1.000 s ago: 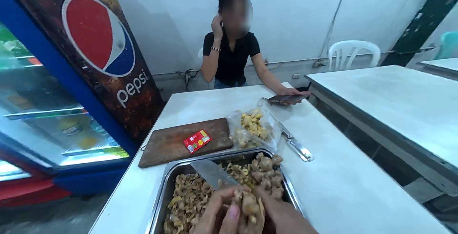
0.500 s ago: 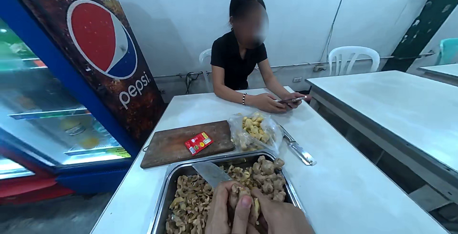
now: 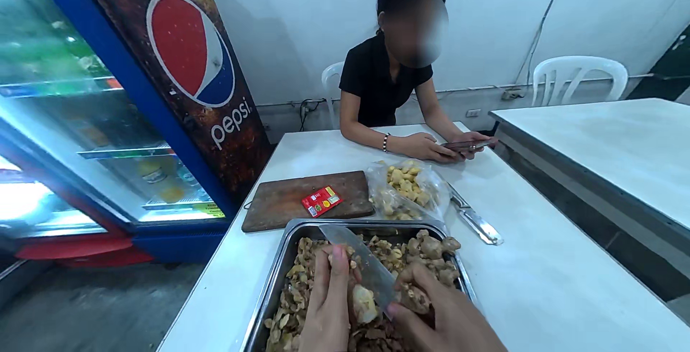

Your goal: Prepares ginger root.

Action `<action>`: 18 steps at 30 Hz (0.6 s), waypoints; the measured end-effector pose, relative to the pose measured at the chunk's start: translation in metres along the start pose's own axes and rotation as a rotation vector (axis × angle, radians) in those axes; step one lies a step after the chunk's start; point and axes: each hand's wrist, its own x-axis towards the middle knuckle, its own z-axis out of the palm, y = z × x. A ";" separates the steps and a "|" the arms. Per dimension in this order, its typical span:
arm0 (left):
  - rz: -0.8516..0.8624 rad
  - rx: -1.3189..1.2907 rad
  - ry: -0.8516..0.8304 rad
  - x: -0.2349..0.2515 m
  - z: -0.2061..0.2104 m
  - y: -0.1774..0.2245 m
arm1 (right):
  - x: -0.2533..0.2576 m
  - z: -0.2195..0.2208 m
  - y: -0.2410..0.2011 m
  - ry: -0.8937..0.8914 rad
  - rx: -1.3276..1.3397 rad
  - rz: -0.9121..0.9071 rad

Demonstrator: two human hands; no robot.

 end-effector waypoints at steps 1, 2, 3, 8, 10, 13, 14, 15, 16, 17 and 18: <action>-0.019 -0.006 -0.010 -0.001 0.000 -0.001 | 0.003 -0.003 0.005 0.000 -0.039 0.014; -0.042 -0.017 -0.014 -0.002 -0.001 -0.003 | 0.005 -0.005 0.011 0.017 -0.059 0.014; -0.069 -0.033 -0.009 -0.002 -0.003 -0.006 | 0.007 -0.006 0.018 0.052 -0.050 0.000; -0.164 -0.086 0.050 0.000 -0.021 -0.009 | 0.001 -0.023 0.027 0.073 -0.050 -0.016; -0.163 -0.124 0.057 0.000 -0.026 -0.007 | -0.007 -0.024 0.019 0.002 -0.157 0.013; -0.175 -0.205 0.047 -0.001 -0.024 -0.003 | -0.015 -0.004 0.009 -0.126 -0.317 0.011; -0.174 -0.212 0.032 -0.001 -0.021 -0.003 | -0.016 0.006 0.009 -0.149 -0.365 0.003; -0.170 -0.218 0.006 -0.001 -0.019 -0.002 | -0.015 0.014 0.010 -0.165 -0.404 -0.006; -0.163 -0.221 -0.026 -0.003 -0.019 -0.001 | -0.014 0.020 0.010 -0.172 -0.429 -0.009; -0.153 -0.223 -0.050 -0.004 -0.019 -0.001 | -0.014 0.022 0.010 -0.170 -0.426 0.002; -0.140 -0.222 -0.066 -0.006 -0.020 0.000 | -0.014 0.021 0.009 -0.171 -0.387 0.029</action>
